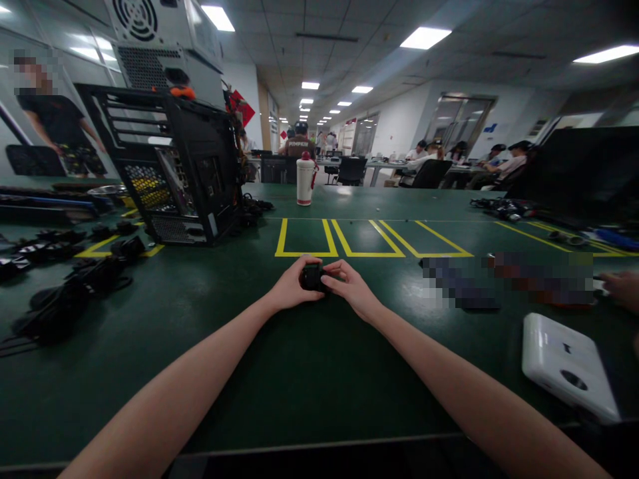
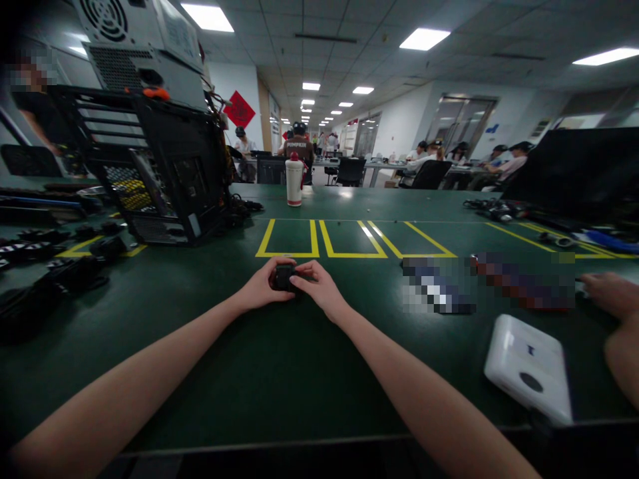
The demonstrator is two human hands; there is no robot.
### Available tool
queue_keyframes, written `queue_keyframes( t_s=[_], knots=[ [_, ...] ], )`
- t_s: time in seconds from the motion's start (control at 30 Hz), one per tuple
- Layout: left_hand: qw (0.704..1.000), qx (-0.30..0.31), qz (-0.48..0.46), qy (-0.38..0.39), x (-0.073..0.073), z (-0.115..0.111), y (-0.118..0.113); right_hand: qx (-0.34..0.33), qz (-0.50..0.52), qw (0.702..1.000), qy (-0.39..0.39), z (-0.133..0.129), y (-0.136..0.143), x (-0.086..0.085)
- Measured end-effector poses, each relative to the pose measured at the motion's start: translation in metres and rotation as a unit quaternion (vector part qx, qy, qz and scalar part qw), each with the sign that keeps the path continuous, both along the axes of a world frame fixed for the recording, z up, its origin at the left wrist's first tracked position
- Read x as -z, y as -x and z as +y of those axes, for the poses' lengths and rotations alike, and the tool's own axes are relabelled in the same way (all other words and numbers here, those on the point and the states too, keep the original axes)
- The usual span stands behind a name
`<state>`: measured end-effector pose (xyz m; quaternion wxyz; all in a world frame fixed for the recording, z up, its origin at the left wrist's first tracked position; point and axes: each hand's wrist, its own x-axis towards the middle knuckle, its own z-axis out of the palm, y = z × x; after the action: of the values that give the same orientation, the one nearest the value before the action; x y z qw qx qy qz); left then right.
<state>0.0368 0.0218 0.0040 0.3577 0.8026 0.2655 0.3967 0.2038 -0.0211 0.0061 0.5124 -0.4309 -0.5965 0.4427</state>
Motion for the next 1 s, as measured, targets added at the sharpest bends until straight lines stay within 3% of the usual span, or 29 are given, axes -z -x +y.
queue_keyframes(
  t_s=[0.17,0.37,0.57,1.0],
  knots=[
    [1.000,0.003,-0.003,0.004,-0.0015,-0.0014,0.0003,0.007,0.018,1.000,0.006,0.0018,0.0015,-0.0015],
    [1.000,0.010,-0.011,0.009,-0.0017,-0.0016,0.0004,-0.043,0.047,0.998,0.026,-0.0020,0.0004,-0.0034],
    [1.000,0.003,-0.005,0.011,-0.0014,-0.0012,0.0007,-0.004,0.015,1.000,0.000,-0.0005,-0.0002,-0.0006],
    [1.000,0.006,-0.014,-0.003,0.0019,0.0005,-0.0001,-0.022,0.061,0.998,0.025,0.0001,0.0008,-0.0022]
  ],
)
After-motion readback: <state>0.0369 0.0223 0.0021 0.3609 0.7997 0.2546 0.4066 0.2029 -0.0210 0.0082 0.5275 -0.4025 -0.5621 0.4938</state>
